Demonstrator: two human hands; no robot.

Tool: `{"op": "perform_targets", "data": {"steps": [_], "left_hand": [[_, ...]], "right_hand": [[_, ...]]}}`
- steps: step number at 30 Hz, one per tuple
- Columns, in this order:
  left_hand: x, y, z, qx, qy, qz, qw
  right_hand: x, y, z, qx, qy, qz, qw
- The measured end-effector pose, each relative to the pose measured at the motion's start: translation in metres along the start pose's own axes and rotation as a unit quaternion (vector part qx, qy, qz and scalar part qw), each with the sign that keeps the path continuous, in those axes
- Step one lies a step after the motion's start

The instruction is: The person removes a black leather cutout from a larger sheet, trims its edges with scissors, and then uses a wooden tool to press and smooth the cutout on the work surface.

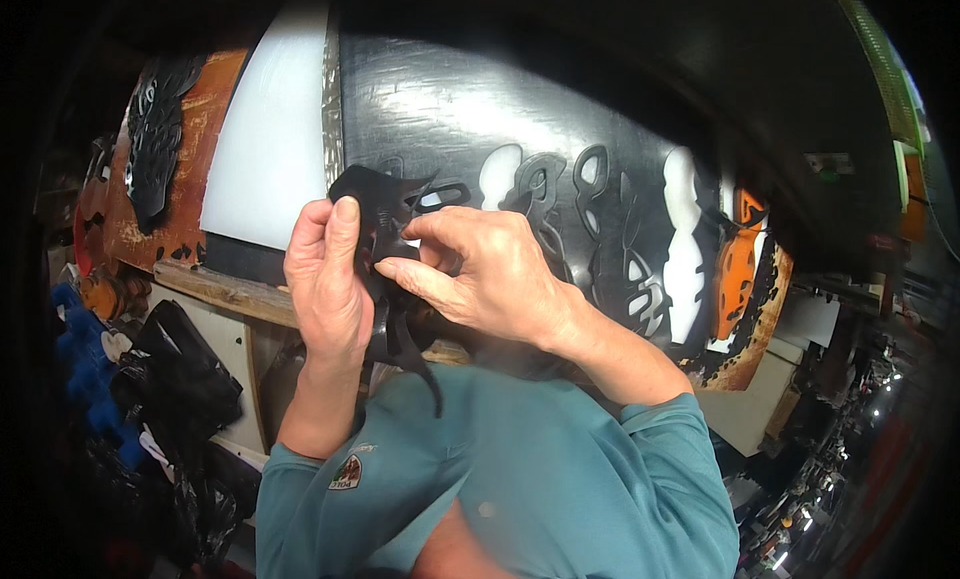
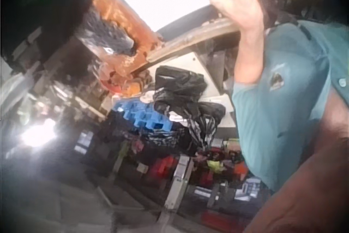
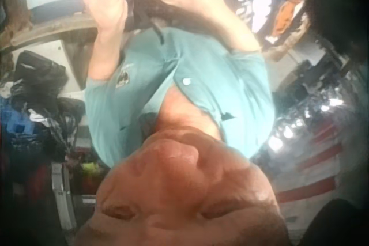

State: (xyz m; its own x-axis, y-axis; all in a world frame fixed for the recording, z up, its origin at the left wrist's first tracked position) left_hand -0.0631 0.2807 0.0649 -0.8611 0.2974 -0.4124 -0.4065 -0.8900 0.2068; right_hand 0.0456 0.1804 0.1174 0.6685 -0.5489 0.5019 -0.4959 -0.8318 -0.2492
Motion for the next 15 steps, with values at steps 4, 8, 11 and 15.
{"op": "perform_targets", "data": {"steps": [4,8,11,15], "left_hand": [[0.0,0.003,-0.006,-0.016,-0.007,-0.033,0.999],[0.003,0.006,-0.006,-0.028,-0.045,-0.028,0.998],[0.014,-0.006,-0.008,0.101,-0.107,-0.019,0.989],[0.115,-0.077,0.052,0.026,0.127,0.275,0.953]], "right_hand": [[0.01,0.001,-0.008,0.039,-0.027,0.093,0.995],[-0.011,0.006,0.022,-0.166,-0.17,0.048,0.97],[-0.012,0.013,0.015,-0.132,-0.21,-0.023,0.968],[0.004,0.038,-0.011,0.0,-0.285,-0.162,0.945]]}}
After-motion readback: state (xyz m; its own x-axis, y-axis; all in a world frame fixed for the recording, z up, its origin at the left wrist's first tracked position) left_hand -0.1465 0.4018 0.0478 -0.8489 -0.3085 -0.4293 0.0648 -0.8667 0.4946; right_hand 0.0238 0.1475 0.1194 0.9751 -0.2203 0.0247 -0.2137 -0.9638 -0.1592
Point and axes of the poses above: each hand's wrist, its own y-axis away from the middle knuckle, its own x-axis out of the back of the hand, z = x × y, the point moved 10 cm from there along -y, towards the middle knuckle, and after that the axes turned 11 degrees about z, right-handed, at the moved point
